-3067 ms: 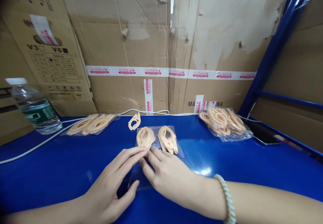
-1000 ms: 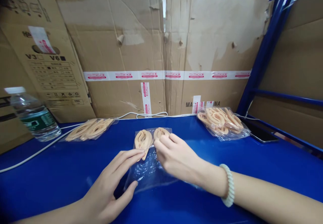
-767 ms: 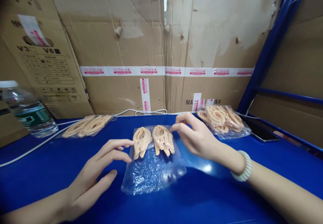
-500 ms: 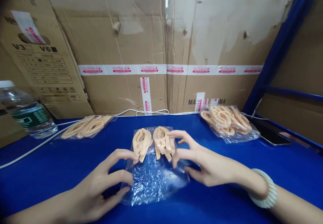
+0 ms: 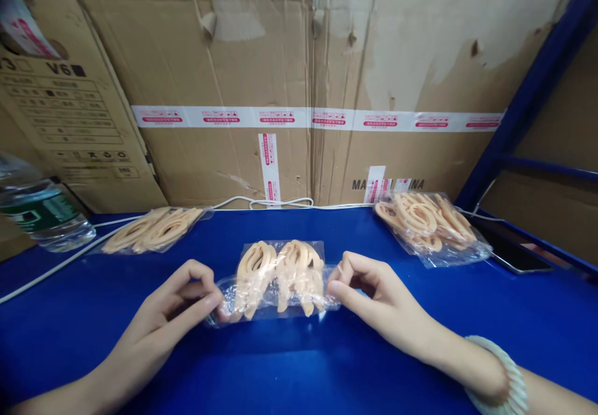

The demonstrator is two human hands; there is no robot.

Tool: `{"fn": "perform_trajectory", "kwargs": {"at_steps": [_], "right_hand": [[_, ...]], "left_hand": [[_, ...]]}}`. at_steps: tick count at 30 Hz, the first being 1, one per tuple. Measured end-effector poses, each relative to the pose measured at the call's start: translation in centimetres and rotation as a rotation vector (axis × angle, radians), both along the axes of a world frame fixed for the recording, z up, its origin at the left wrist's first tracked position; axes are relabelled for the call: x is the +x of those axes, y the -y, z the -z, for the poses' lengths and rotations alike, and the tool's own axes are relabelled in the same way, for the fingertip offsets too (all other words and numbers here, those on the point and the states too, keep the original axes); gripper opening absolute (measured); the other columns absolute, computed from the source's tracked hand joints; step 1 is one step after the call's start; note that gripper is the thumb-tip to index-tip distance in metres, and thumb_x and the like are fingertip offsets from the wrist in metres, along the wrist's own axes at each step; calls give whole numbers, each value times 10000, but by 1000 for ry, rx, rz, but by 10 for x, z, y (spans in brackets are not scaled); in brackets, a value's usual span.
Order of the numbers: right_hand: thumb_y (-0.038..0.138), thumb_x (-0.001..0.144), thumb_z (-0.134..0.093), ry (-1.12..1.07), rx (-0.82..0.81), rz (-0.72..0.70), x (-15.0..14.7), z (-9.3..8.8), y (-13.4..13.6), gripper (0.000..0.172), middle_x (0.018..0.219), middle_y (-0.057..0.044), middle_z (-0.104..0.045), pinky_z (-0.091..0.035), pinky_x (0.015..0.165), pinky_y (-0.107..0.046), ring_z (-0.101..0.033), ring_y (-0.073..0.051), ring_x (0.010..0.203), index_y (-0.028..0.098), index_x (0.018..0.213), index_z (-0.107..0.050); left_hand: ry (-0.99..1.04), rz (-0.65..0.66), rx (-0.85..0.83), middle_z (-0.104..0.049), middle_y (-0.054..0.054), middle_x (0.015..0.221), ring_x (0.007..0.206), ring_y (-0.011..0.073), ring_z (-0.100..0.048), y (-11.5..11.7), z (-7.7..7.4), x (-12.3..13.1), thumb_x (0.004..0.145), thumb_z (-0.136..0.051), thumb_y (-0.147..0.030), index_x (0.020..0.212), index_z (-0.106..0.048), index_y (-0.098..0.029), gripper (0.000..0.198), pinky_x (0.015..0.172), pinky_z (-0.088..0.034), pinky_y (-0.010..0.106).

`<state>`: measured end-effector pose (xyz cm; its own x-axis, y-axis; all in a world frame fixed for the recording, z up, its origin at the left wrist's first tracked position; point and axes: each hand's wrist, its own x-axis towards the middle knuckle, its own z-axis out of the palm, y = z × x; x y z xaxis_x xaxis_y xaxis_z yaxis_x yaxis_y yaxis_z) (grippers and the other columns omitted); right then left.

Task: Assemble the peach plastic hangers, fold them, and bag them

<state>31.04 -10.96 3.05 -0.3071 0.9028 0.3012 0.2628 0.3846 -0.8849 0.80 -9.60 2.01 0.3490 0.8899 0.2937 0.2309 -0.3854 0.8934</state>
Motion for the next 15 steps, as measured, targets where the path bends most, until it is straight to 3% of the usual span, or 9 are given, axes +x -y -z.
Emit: {"fn": "perform_trajectory", "kwargs": {"at_steps": [3,6,9,12,15], "right_hand": [[363,926,-610,-23,-102,13,-2,10,-2,332,641,28,-576,-406,567,-218,-519,-107,596,202,685,-447],[356,918,-614,-18,-141,24,-3,17,-5,271,618,49,-574,-384,529,-210,-495,-104,549,225,786,-417],[306,949,-557,76,-15,59,-3,16,-3,161,669,60,-567,-419,561,-223,-499,-117,575,254,946,-404],[267,964,-513,271,152,34,-2,14,-1,99,711,34,-573,-430,585,-230,-523,-121,611,242,874,-482],[271,968,-513,389,165,5,0,16,-2,146,687,29,-618,-431,573,-220,-560,-115,596,230,840,-569]], "left_hand": [[42,18,-58,-676,-56,663,631,139,-655,-2,4,2,967,-481,-269,1004,-419,-262,72,615,-514,231],[-22,62,-16,-640,-55,680,608,131,-630,-3,8,3,980,-444,-256,1040,-425,-269,65,598,-514,228],[-120,29,95,-585,-34,797,598,110,-608,-4,11,2,978,-442,-221,979,-472,-264,52,589,-508,222],[-262,13,293,-538,14,983,620,89,-589,-5,12,0,946,-430,-141,840,-538,-230,176,588,-494,216],[-358,32,456,-490,34,1073,607,61,-567,-5,14,-2,924,-384,-70,809,-572,-212,262,595,-475,210]]}}
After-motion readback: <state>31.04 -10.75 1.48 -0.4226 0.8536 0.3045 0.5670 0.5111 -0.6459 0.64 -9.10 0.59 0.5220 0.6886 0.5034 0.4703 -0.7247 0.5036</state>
